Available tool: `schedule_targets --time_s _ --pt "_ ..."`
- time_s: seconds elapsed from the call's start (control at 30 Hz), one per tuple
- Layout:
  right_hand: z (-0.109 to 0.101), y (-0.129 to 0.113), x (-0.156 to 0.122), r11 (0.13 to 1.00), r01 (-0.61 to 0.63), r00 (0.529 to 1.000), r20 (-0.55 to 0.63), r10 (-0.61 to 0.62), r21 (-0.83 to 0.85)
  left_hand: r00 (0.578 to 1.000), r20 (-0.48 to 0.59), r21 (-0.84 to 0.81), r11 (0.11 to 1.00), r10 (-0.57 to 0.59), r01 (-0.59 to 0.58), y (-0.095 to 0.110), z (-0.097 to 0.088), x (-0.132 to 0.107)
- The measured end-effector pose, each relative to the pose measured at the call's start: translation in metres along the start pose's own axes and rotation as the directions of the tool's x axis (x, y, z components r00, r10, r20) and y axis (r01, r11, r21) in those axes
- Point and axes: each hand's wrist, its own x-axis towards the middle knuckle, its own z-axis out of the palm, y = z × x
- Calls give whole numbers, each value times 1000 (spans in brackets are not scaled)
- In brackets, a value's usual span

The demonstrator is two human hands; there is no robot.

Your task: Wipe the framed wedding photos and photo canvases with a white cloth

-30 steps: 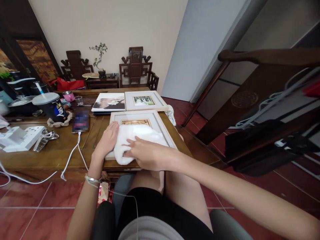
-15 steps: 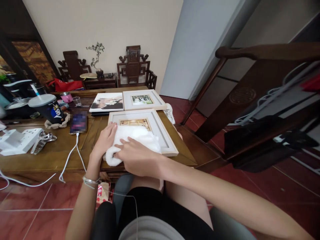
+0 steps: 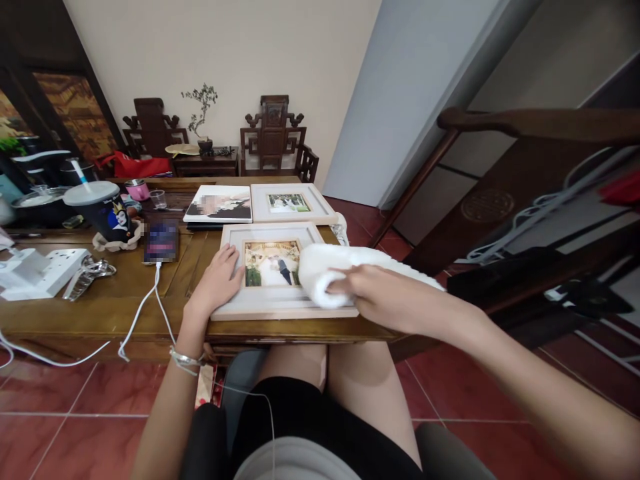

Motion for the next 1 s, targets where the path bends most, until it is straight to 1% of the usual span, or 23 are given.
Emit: schedule_targets --time_s 0.03,0.1,0.13,0.2,0.27,0.33,0.37,0.43,0.53,0.67,0.8,1.0 --pt "1 4 10 1000 -24 997 -74 23 -13 1000 -5 6 1000 9 -9 -1 1 0" --pt "4 9 39 996 -49 969 -245 29 -76 1000 -12 13 1000 25 -25 -3 2 0" --pt "6 10 58 992 -32 951 -309 -7 -120 999 -12 12 999 31 -31 -5 2 0" --pt "8 8 99 974 53 920 -368 -134 -222 999 -15 5 999 38 -38 -6 3 1" --pt "8 3 141 953 126 901 -371 -225 -274 998 -27 -10 999 49 -49 -8 3 1" --pt "7 -4 176 929 177 904 -319 -284 -325 997 -41 -22 998 59 -60 -8 3 2" --pt "7 -7 189 915 202 907 -285 -309 -348 997 -45 -24 998 62 -63 -9 3 2" --pt "9 -12 207 897 238 918 -215 -333 -373 997 -43 -22 998 66 -67 -8 2 2" --pt "15 -11 213 903 237 938 -158 -308 -358 997 -29 -23 997 69 -70 -6 1 2" --pt "19 5 200 934 179 963 -140 -231 -310 999 -13 -20 999 50 -50 -3 -1 2" --pt "18 30 178 959 78 988 -107 -111 -274 999 -4 -17 999 38 -38 -2 -1 1" --pt "17 77 132 961 -38 994 -107 9 -273 999 -30 -29 999 30 -31 -2 0 0"
